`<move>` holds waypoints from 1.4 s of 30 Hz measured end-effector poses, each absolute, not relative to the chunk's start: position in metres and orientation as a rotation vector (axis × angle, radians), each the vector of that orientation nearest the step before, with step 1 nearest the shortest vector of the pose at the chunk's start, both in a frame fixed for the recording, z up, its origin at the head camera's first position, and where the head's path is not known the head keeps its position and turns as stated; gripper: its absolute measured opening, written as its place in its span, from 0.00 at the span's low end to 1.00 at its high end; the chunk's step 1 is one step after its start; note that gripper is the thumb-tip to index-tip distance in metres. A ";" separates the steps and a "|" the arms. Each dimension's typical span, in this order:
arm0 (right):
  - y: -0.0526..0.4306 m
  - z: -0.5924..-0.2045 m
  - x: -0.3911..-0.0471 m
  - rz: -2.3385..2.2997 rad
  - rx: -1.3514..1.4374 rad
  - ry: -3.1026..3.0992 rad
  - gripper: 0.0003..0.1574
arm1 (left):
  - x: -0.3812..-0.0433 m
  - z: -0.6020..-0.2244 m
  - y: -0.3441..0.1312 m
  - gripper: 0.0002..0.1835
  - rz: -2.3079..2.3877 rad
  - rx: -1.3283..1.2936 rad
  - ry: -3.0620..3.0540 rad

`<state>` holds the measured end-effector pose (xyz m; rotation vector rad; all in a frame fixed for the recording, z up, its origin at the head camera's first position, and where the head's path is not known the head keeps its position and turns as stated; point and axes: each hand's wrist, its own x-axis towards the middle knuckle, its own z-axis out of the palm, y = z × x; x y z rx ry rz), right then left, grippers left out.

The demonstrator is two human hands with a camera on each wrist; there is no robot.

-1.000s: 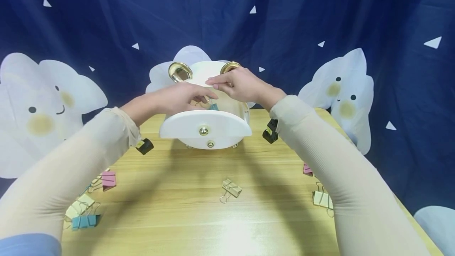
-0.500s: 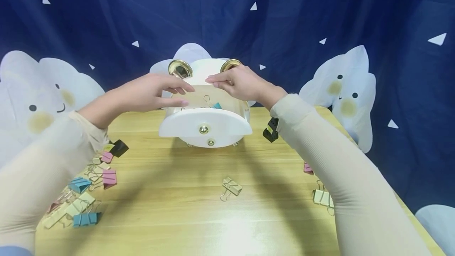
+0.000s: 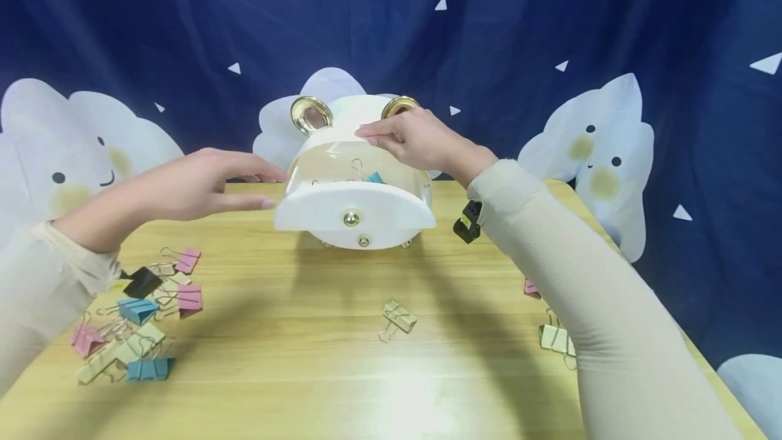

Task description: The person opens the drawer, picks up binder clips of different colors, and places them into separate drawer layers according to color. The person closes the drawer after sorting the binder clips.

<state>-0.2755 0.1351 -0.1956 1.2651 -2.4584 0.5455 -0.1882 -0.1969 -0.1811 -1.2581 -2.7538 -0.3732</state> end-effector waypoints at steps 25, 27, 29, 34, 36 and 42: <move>0.131 -0.198 -0.267 0.581 1.227 -2.470 0.19 | -0.125 -0.249 -0.289 0.22 -0.282 -1.197 -2.944; 0.130 -0.198 -0.266 0.579 1.228 -2.476 0.19 | -0.119 -0.259 -0.296 0.22 -0.267 -1.222 -2.932; 0.129 -0.197 -0.266 0.573 1.228 -2.480 0.19 | -0.113 -0.269 -0.303 0.23 -0.270 -1.230 -2.928; 0.127 -0.196 -0.268 0.547 1.222 -2.483 0.19 | -0.101 -0.294 -0.318 0.25 -0.241 -1.224 -2.977; 0.126 -0.196 -0.269 0.545 1.220 -2.487 0.19 | -0.097 -0.305 -0.324 0.25 -0.207 -1.226 -2.980; 0.120 -0.199 -0.269 0.562 1.232 -2.493 0.19 | -0.088 -0.330 -0.343 0.25 -0.241 -1.283 -2.998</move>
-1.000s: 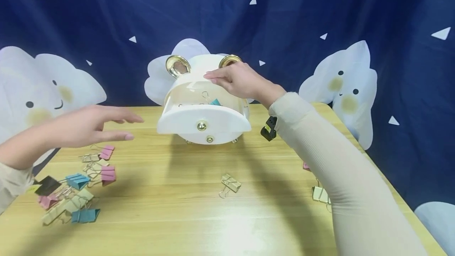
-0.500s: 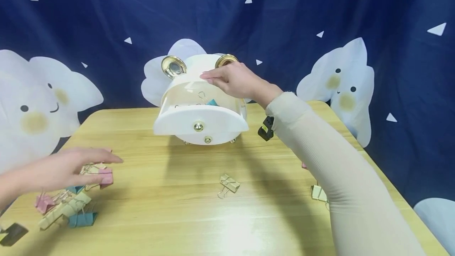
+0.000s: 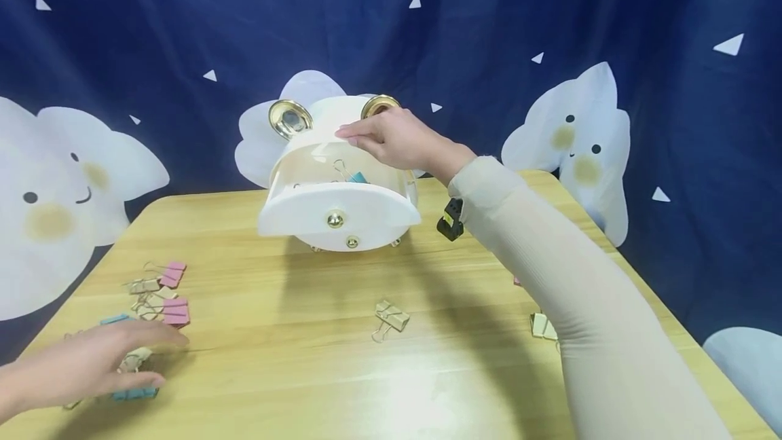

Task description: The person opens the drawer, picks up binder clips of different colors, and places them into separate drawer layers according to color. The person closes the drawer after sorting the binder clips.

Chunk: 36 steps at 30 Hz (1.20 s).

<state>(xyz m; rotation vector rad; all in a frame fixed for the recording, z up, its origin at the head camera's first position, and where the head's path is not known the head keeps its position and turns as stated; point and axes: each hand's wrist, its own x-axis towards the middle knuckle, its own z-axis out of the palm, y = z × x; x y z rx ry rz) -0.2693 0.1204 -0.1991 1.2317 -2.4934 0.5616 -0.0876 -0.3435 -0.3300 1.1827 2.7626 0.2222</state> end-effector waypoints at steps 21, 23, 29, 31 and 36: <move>0.114 -0.200 -0.272 0.549 1.272 -2.464 0.19 | -0.085 -0.360 -0.363 0.30 0.159 1.344 2.754; 0.114 -0.200 -0.271 0.552 1.271 -2.470 0.19 | -0.087 -0.360 -0.362 0.28 0.166 1.337 2.764; 0.114 -0.199 -0.272 0.540 1.258 -2.477 0.19 | -0.092 -0.358 -0.353 0.21 0.113 1.184 2.783; 0.114 -0.200 -0.272 0.535 1.258 -2.477 0.19 | -0.094 -0.356 -0.349 0.19 0.109 1.143 2.793; 0.113 -0.200 -0.272 0.539 1.257 -2.484 0.19 | -0.100 -0.353 -0.350 0.22 0.237 1.072 2.743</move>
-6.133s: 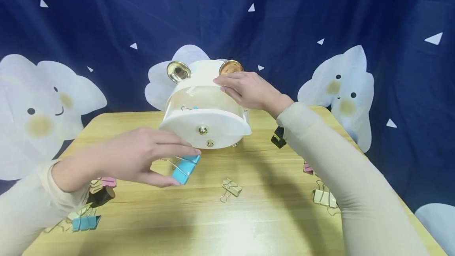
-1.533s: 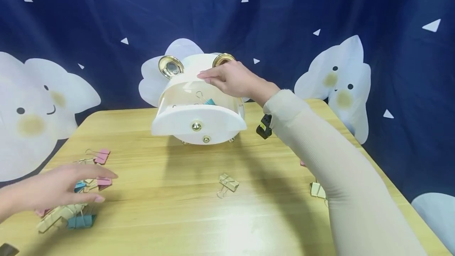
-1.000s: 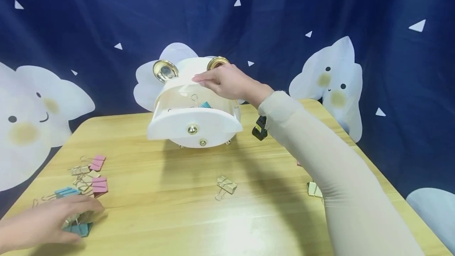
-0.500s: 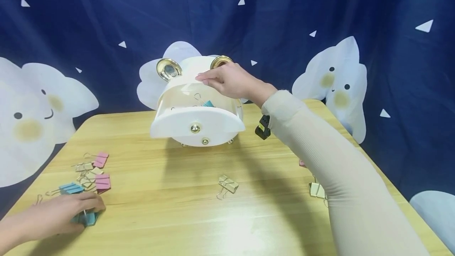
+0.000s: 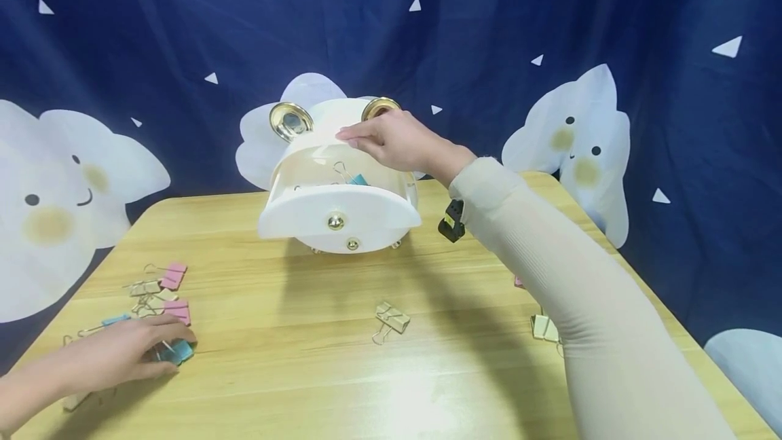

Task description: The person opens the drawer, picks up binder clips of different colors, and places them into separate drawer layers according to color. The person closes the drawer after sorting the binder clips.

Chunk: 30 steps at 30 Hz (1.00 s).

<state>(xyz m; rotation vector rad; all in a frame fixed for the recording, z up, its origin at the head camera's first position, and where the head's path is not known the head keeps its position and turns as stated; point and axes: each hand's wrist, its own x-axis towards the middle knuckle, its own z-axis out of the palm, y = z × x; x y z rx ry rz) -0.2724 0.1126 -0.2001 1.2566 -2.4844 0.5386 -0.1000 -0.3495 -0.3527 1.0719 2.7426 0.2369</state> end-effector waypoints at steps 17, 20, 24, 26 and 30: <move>0.110 -0.202 -0.273 0.553 1.283 -2.465 0.19 | -0.099 -0.343 -0.348 0.24 0.175 1.110 2.776; 0.111 -0.202 -0.274 0.554 1.276 -2.461 0.19 | -0.100 -0.332 -0.341 0.25 0.129 1.115 2.838; 0.112 -0.200 -0.273 0.560 1.272 -2.451 0.19 | -0.105 -0.313 -0.329 0.29 0.130 1.022 2.884; 0.112 -0.199 -0.272 0.564 1.272 -2.451 0.19 | -0.108 -0.305 -0.323 0.31 0.159 0.999 2.899; 0.112 -0.199 -0.272 0.565 1.261 -2.463 0.19 | -0.114 -0.290 -0.313 0.31 0.270 1.018 2.912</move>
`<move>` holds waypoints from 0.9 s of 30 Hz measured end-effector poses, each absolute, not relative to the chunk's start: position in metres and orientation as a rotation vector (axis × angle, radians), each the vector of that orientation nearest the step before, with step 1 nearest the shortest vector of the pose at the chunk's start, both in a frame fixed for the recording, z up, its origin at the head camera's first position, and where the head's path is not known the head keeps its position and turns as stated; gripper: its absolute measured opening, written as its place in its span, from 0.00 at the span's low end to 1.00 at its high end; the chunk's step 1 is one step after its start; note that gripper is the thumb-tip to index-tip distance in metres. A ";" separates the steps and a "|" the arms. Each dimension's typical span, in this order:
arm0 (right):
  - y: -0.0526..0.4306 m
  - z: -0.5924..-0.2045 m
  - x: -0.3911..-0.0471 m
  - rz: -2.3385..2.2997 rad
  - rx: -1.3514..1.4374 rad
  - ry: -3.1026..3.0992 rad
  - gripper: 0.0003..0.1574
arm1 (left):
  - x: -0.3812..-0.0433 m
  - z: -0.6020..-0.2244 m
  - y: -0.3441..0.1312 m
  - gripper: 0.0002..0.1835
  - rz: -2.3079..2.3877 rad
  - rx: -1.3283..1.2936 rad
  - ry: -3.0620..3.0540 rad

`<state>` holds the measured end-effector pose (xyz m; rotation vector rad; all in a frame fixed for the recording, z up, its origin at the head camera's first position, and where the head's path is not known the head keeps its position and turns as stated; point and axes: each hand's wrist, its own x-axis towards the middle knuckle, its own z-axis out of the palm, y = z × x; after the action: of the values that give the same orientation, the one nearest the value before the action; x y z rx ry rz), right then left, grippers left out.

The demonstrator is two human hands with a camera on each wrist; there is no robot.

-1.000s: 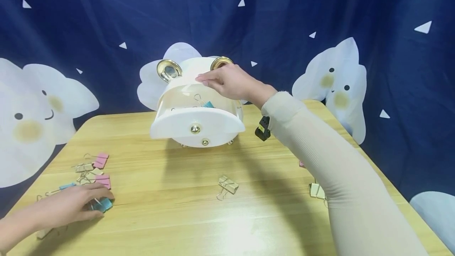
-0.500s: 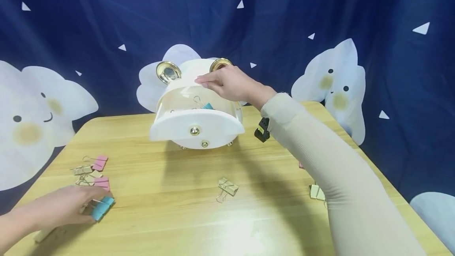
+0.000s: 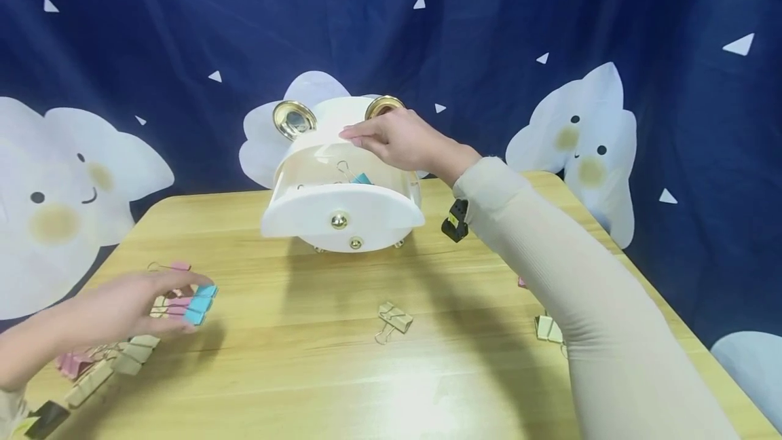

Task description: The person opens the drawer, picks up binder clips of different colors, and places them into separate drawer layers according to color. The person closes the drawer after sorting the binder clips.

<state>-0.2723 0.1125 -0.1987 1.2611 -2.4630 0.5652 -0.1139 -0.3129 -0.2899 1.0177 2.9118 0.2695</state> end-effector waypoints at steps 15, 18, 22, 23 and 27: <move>0.113 -0.201 -0.272 0.571 1.248 -2.457 0.19 | -0.133 -0.232 -0.272 0.30 0.404 1.053 2.990; 0.114 -0.201 -0.272 0.576 1.249 -2.461 0.19 | -0.139 -0.218 -0.266 0.30 0.367 1.075 3.007; 0.114 -0.203 -0.271 0.574 1.257 -2.471 0.19 | -0.147 -0.200 -0.259 0.31 0.342 1.078 3.008; 0.114 -0.203 -0.271 0.574 1.259 -2.468 0.19 | -0.149 -0.195 -0.257 0.31 0.340 1.080 3.003; 0.115 -0.203 -0.271 0.567 1.261 -2.465 0.19 | -0.159 -0.182 -0.248 0.31 0.328 1.089 2.990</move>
<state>-0.2713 0.1147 -0.2026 1.2613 -2.4647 0.5669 -0.1588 -0.2483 -0.1823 1.0888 2.9899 0.3280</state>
